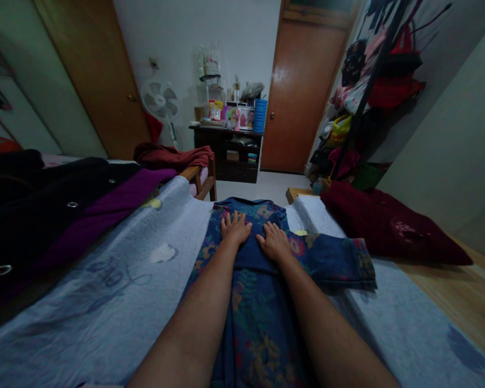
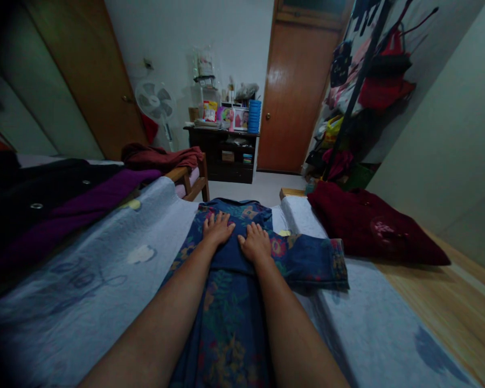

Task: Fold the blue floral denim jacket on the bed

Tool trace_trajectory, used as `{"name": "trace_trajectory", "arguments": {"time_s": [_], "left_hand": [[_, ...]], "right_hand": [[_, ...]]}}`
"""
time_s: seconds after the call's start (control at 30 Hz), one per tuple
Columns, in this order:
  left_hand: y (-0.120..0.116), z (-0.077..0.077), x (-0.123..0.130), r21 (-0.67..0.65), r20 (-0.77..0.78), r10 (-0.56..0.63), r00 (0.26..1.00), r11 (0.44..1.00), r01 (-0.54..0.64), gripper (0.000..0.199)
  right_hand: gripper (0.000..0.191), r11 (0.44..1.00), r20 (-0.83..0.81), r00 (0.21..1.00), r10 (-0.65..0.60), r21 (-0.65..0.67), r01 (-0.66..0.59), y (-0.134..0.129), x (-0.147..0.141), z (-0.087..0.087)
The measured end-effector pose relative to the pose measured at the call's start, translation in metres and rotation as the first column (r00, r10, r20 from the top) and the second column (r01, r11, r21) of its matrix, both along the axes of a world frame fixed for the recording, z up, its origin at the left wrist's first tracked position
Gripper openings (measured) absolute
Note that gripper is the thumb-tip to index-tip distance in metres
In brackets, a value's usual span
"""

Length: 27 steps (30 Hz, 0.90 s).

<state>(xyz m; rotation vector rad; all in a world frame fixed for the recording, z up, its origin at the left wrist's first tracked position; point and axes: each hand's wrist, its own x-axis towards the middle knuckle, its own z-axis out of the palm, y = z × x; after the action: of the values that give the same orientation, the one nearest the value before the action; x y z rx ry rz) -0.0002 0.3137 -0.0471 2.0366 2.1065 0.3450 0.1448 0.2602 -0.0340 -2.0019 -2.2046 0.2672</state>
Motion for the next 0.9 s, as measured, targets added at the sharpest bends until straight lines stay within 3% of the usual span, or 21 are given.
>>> {"name": "trace_trajectory", "arguments": {"time_s": [0.3,0.5,0.57,0.7,0.77,0.9], "left_hand": [[-0.005,-0.002,0.003,0.053,-0.031,0.023,0.999,0.998,-0.022,0.064],[-0.009,-0.002,0.007,0.113,-0.064,0.044,0.997,0.993,-0.037,0.063],[-0.01,0.0,0.008,0.11,-0.06,0.046,0.997,0.993,-0.039,0.063],[-0.013,0.004,0.008,0.085,-0.045,0.04,0.998,0.996,-0.036,0.063],[-0.014,0.004,0.009,0.09,-0.055,0.039,0.998,0.995,-0.034,0.062],[-0.01,0.003,0.007,0.07,-0.058,0.038,0.998,0.997,-0.034,0.063]], "right_hand": [[0.078,0.973,0.005,0.973,-0.23,-0.027,0.23,-0.017,0.029,-0.005],[0.071,0.955,-0.002,0.957,-0.291,-0.061,0.29,-0.024,0.024,0.01],[0.065,0.968,-0.023,0.968,-0.249,-0.02,0.248,-0.032,0.01,0.014],[0.064,0.999,-0.069,0.997,0.034,0.017,-0.033,-0.054,-0.012,0.011],[0.066,0.999,-0.06,0.998,0.036,0.0,-0.036,-0.064,-0.01,0.007],[0.071,0.994,-0.017,0.994,-0.106,-0.041,0.106,-0.074,0.01,0.001]]}}
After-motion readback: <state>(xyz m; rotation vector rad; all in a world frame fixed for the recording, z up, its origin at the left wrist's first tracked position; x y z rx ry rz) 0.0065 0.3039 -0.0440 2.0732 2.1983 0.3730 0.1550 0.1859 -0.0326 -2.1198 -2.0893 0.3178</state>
